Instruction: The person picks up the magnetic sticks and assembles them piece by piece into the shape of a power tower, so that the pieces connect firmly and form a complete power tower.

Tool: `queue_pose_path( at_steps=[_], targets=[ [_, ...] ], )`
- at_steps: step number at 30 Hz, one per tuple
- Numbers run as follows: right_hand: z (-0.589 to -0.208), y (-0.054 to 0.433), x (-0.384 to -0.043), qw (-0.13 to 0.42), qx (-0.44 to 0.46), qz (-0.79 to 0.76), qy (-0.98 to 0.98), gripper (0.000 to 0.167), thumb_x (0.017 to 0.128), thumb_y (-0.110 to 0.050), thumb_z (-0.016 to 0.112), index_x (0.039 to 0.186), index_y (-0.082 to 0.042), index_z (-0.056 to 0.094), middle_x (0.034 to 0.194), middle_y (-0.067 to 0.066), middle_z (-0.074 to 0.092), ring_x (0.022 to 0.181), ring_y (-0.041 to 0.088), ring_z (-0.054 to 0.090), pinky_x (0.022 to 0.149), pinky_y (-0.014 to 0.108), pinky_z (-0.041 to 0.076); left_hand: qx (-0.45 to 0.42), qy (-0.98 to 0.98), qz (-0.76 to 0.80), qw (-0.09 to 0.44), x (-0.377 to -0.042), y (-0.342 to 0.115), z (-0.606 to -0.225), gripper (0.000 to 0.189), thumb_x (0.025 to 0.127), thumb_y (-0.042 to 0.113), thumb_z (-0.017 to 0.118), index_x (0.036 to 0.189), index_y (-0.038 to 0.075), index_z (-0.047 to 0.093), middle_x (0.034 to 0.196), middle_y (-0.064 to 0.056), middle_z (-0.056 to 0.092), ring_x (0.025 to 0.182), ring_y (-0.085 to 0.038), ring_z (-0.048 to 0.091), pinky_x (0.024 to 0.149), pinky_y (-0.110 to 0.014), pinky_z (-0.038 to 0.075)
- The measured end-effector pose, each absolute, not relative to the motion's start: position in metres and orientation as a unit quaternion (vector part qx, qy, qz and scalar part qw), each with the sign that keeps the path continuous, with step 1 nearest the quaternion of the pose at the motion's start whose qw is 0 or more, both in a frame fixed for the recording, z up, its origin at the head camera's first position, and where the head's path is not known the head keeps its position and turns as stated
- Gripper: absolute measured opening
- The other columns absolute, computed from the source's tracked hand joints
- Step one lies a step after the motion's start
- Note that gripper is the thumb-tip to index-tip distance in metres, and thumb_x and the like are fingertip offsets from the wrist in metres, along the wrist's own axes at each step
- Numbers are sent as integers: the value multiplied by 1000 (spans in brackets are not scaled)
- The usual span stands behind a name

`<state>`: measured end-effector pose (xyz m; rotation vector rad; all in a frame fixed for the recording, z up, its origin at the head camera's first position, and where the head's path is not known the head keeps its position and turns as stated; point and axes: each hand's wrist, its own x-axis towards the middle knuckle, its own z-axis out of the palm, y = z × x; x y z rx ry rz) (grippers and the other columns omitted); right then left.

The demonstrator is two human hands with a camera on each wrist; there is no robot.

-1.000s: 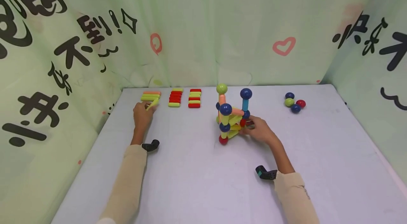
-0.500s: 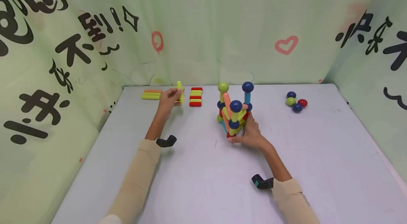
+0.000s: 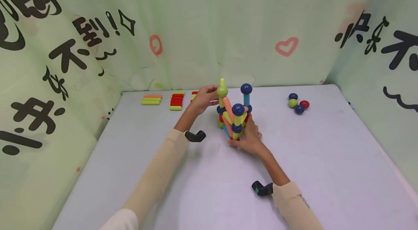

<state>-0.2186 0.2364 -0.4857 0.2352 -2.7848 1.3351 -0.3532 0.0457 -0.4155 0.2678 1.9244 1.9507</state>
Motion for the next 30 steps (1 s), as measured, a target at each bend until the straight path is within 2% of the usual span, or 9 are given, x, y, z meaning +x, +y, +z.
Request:
queue_pose_path(
  at_steps=[7,11,14,18,22,30],
  targets=[
    [-485,237,-222,19,82,427,-900,122,73,-24,83,154,-15,-8,151,25,29,137,48,30,100,79,17,134,690,664,254,-356,48,-416,39,101,25,55,136,9,57,130,-13,63,115,-25,62,101,-37,50],
    [-485,238,-222,23,86,429,-899,121,74,-23,83,154,-15,-7,152,25,28,137,50,27,98,80,18,179,680,650,287,-358,52,-413,33,104,15,46,133,6,59,129,-14,64,122,-26,58,105,-43,45],
    [-486,238,-221,26,89,434,-896,119,74,-22,82,154,-15,-6,152,24,28,138,51,24,98,80,18,192,670,646,312,-358,55,-411,33,104,17,45,129,2,61,126,-14,66,123,-27,56,109,-48,41],
    [-486,238,-221,30,95,435,-895,120,74,-22,83,155,-16,-6,153,23,27,138,49,26,98,79,18,196,659,644,335,-359,60,-412,37,103,28,50,124,1,64,123,-13,68,115,-23,59,110,-50,38],
    [-484,238,-221,26,91,434,-896,121,74,-24,83,155,-17,-7,155,22,25,139,48,28,99,79,20,193,645,651,351,-360,62,-414,37,102,28,51,127,3,63,123,-16,66,108,-21,60,109,-51,38],
    [-482,237,-219,9,75,434,-898,120,75,-25,82,154,-15,-7,156,23,23,139,51,22,99,80,18,205,647,633,374,-364,63,-412,38,102,28,52,127,2,62,108,-6,68,105,-21,60,105,-48,43]
  ],
)
